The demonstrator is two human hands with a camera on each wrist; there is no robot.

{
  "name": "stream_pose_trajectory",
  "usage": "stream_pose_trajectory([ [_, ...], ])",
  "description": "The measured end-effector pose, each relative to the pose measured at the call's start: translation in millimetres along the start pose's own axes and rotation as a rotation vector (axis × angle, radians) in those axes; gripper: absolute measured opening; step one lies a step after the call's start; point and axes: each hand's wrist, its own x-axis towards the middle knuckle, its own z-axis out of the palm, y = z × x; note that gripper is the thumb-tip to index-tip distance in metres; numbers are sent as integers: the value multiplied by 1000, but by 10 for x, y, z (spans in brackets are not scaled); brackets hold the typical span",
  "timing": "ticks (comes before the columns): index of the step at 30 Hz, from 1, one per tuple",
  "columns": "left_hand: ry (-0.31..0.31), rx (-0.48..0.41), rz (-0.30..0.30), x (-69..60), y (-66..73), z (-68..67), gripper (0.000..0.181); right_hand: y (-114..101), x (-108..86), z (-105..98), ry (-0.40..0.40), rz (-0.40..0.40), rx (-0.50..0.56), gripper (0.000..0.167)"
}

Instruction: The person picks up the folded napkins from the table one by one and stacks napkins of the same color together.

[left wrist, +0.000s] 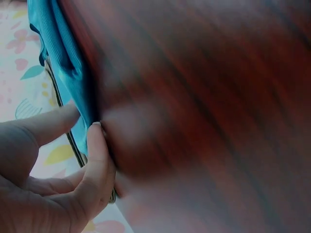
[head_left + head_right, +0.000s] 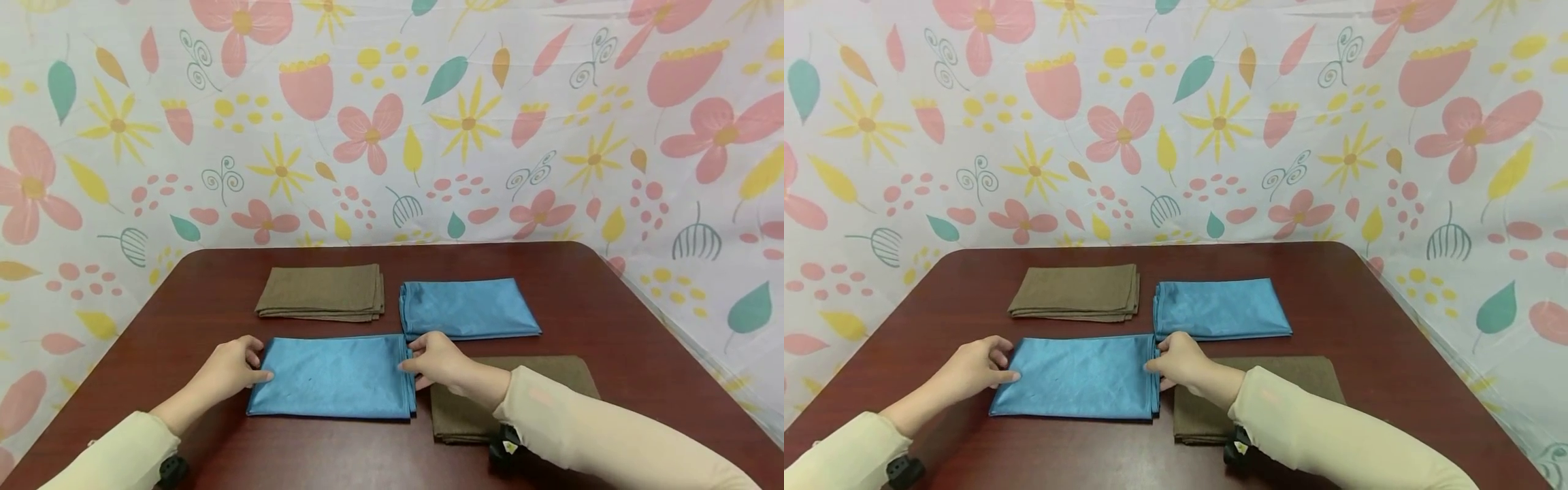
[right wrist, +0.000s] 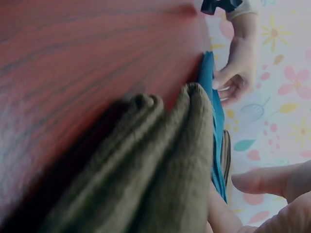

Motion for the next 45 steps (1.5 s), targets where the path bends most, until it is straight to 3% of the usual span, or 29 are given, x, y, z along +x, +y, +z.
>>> stream_pose_trajectory([
  [4, 10, -57, -62, -28, 7, 13, 42, -28, 34, 46, 21, 18, -31, 52],
  [12, -3, -91, -119, -42, 6, -17, 32, -27, 95, 37, 5, 48, 16, 49],
  [21, -91, -184, -160, 23, -64, -47, 36, -27, 108, 11, -26, 108, 88, 48],
  [27, -167, -350, -182, 27, -145, -95, 45, -51, 113, -2, -62, 149, 144, 54],
  [35, -194, -455, -271, 26, -195, -129, 50, -66, 127, 1, -94, 165, 165, 55],
  [45, -218, -548, -260, 5, -171, -175, 36, -103, 141, 10, -98, 163, 211, 53],
])
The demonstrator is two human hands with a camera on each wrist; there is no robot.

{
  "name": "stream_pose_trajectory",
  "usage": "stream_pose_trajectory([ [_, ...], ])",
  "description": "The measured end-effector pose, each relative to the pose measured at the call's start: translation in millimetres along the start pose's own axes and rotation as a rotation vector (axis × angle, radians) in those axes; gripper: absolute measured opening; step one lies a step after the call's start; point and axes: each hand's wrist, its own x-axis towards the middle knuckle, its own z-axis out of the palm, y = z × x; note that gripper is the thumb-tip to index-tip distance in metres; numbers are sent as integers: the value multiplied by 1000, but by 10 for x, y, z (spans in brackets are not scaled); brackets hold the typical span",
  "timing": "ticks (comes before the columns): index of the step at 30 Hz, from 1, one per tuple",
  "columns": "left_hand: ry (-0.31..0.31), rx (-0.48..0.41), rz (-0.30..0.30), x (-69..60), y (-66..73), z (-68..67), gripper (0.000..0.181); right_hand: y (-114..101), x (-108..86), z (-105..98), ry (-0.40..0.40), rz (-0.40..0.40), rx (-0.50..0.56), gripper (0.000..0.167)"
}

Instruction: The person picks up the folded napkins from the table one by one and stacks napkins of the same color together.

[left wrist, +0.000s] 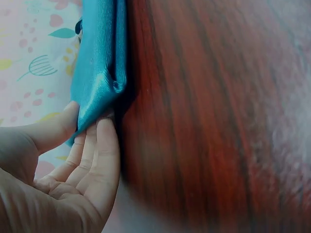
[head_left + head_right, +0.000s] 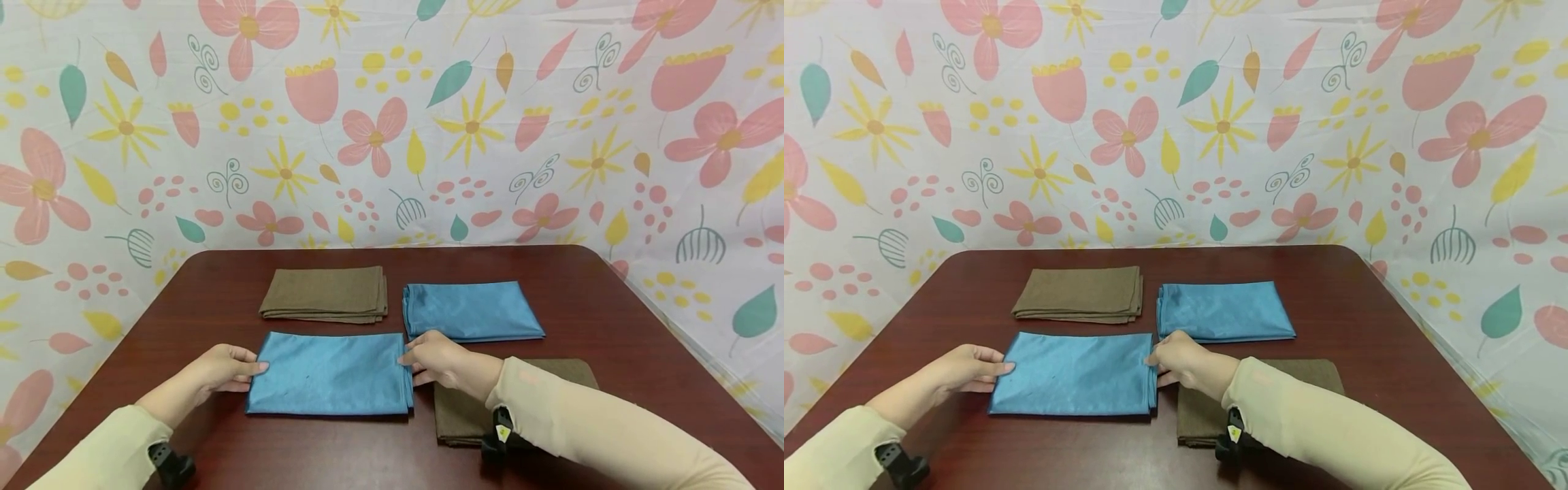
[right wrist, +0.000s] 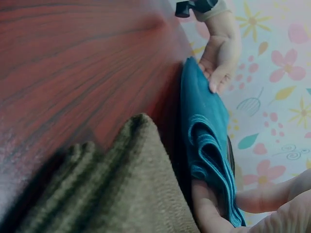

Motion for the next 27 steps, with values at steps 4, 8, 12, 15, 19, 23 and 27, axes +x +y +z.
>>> stream_pose_trajectory([
  [4, -15, -37, -5, -1, -6, 9, 35, -12, -10, 0, -16, 0, 33, 53],
  [8, -16, -68, -20, -8, -5, 19, 34, -16, -18, -2, -23, 1, 54, 53],
  [12, -19, -86, -21, -27, 4, 29, 29, -28, -18, -9, -21, -9, 57, 54],
  [15, -24, -86, -8, -43, 15, 27, 26, -37, -22, -15, -25, -22, 53, 54],
  [19, -39, -99, 12, -61, 46, 11, 20, -62, -47, -34, -31, -32, 55, 54],
  [23, -48, -103, 29, -77, 87, -10, 20, -104, -70, -74, -38, -45, 64, 55],
  [27, -51, -91, 45, -93, 126, -16, 22, -143, -83, -118, -55, -56, 74, 56],
])
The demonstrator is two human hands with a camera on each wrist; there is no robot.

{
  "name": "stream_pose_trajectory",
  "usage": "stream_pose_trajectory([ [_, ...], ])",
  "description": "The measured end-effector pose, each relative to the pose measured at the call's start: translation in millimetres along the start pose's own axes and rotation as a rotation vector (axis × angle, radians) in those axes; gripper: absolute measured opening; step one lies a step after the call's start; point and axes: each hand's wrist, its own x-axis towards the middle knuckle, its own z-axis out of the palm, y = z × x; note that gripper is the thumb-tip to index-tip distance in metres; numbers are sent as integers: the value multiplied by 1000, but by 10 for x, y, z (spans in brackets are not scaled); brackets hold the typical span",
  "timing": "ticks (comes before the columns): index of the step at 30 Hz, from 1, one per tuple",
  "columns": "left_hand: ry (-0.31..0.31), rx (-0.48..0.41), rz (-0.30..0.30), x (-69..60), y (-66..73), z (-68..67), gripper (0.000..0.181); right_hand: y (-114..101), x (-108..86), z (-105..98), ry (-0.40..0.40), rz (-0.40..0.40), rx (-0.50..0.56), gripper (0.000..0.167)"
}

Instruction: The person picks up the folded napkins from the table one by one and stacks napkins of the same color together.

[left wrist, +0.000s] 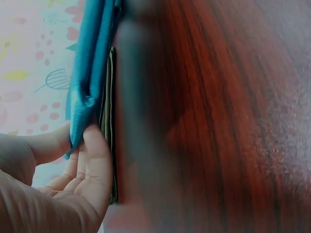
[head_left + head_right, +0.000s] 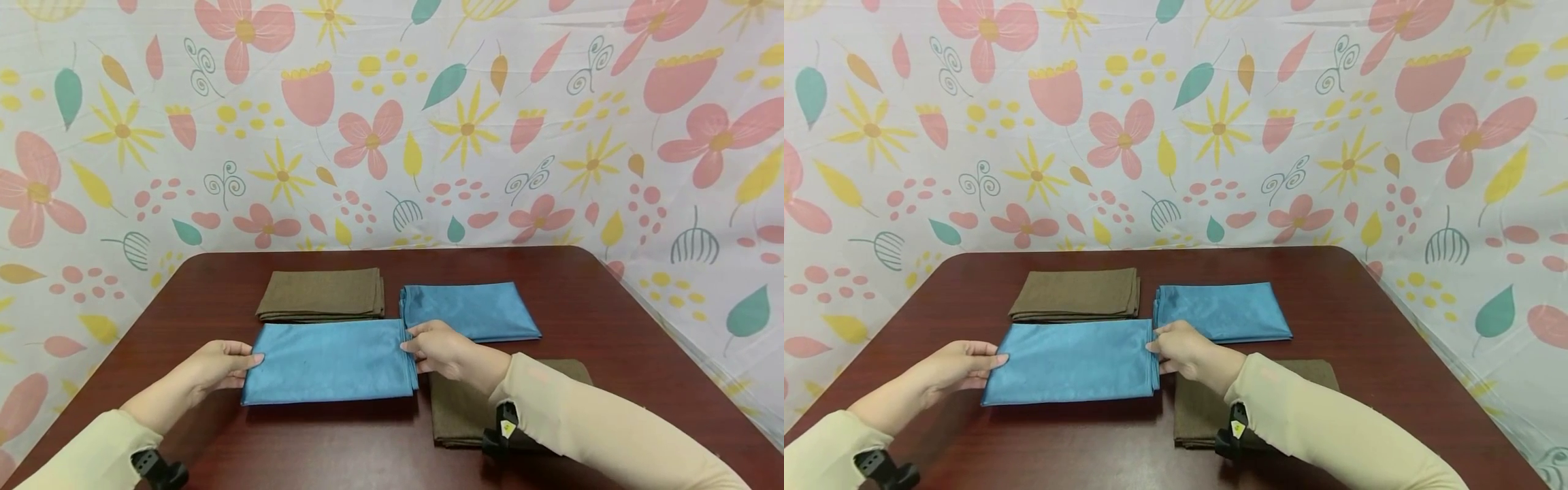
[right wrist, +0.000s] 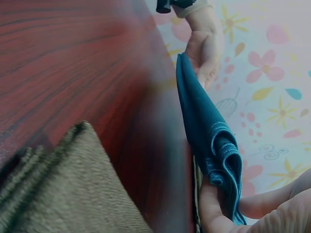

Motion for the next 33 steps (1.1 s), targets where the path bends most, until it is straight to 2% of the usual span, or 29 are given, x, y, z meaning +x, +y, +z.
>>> stream_pose_trajectory([
  [4, 22, 29, 11, -13, 54, 15, 24, -24, -4, -34, -17, -3, 15, 56],
  [9, 57, 76, 28, -26, 155, 35, 36, -58, -6, -69, -7, -6, 24, 56],
  [16, 79, 118, 6, -19, 290, 58, 51, -138, -30, -162, -16, -20, 14, 59],
  [24, 89, 97, 43, -33, 411, 84, 44, -233, -61, -223, -6, -26, 31, 57],
  [33, 109, 106, 81, 29, 533, 133, 45, -342, -72, -337, 8, -48, 66, 59],
])
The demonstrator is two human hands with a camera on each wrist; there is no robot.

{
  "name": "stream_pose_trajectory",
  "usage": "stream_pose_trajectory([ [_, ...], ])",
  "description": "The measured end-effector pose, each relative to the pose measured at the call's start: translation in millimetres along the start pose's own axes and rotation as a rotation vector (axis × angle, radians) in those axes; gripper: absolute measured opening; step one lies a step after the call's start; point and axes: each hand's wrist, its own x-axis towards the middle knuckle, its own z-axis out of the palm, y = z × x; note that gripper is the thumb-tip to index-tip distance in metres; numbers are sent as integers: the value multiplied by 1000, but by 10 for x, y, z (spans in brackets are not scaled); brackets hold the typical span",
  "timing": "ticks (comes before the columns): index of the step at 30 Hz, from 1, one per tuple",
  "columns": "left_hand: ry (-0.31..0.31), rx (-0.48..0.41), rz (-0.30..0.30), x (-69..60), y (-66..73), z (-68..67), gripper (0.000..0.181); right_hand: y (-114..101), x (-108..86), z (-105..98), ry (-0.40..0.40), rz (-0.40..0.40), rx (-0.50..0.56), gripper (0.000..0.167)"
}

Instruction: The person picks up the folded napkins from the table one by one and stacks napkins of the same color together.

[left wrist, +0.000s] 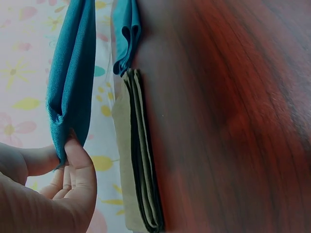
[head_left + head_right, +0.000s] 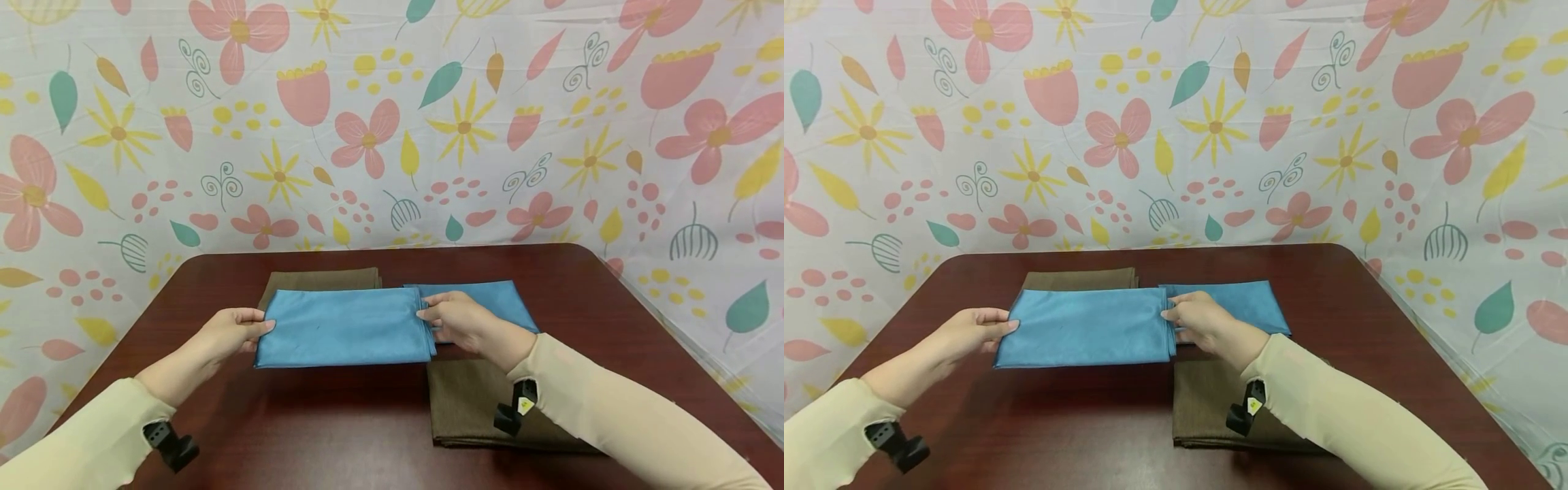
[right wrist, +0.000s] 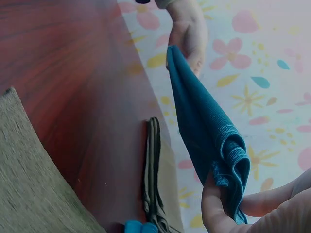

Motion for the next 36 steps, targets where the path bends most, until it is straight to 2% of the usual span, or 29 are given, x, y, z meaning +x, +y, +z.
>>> stream_pose_trajectory([
  [6, 3, -25, 24, 41, 82, 88, 39, -29, -10, -92, 24, -16, 18, 59],
  [22, 1, -79, 77, 221, 296, 295, 41, -54, 68, -431, 38, -76, 56, 62],
  [36, -13, -137, 89, 336, 386, 430, 40, -79, 52, -631, 35, -114, 56, 60],
])
